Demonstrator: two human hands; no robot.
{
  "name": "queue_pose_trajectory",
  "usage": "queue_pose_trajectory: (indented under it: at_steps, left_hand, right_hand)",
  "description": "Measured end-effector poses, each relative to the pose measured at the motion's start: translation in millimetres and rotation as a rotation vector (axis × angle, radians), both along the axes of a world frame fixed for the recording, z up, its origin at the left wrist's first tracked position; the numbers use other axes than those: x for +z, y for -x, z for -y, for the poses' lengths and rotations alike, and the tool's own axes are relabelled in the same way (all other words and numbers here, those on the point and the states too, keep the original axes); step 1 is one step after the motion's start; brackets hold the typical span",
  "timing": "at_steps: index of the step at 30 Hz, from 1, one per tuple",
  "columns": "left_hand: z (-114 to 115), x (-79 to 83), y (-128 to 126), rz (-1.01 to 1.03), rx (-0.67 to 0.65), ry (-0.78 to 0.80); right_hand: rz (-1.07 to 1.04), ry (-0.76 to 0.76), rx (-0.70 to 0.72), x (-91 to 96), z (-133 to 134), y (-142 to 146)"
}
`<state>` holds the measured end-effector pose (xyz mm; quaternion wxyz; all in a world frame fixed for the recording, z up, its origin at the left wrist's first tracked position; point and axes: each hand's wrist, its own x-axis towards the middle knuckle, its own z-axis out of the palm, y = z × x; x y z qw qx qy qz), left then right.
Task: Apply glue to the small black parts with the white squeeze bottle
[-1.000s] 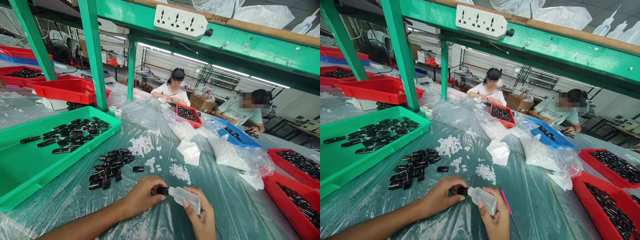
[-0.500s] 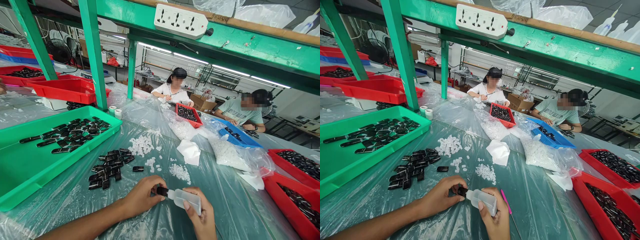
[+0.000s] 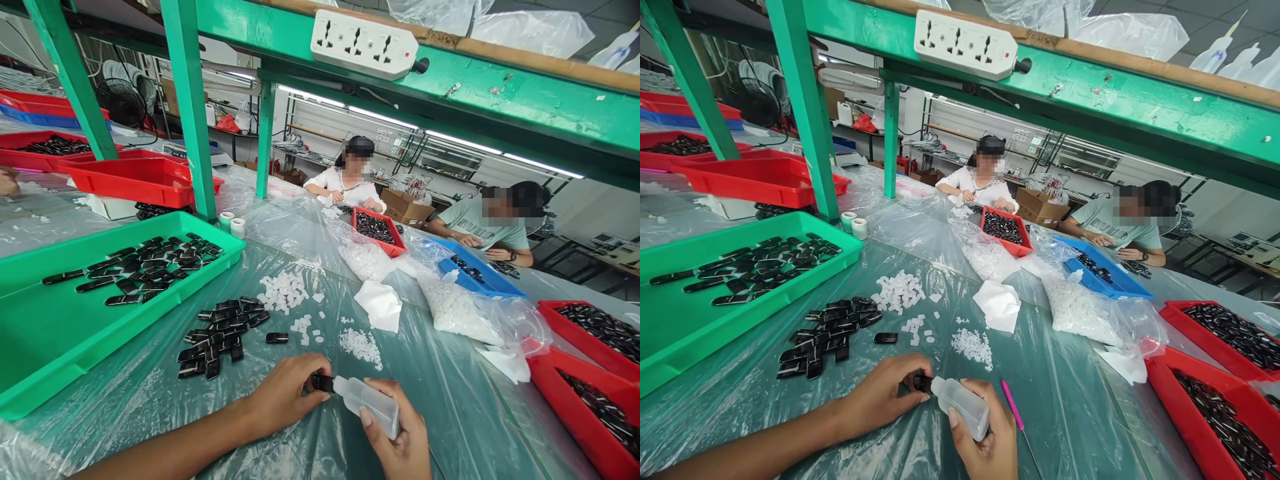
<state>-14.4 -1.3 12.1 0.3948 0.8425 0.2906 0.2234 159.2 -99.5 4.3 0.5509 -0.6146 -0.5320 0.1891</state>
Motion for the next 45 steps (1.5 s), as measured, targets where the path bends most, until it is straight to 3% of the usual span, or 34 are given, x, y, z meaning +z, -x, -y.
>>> queue_pose_trajectory:
  at_steps: [10,23,35,42,45]
  left_hand:
    - [2.7,-2.2,0.9,-0.024,0.008,0.010]
    - [-0.7,0.6,0.5,0.061,-0.092,0.059]
    - [0.2,-0.3,-0.3,-0.023,-0.050,-0.020]
    - [1.8,-1.1,-0.8,0.038,-0.031,0.140]
    - [1.8,-2.1,-1.2,0.053,-0.022,0.171]
  right_hand:
    - [-0.092,0.012,0.034,4.1,0.9,-0.2]
    - [-0.013,0.026,0.002,8.1,1.4,-1.6]
    - [0.246,-0.108,-0.026,3.2,1.5,-5.0]
    - [-0.054,0.048,0.021,7.0,0.9,-4.6]
    - [-0.072,0.045,-0.004,8.2,0.6,-4.8]
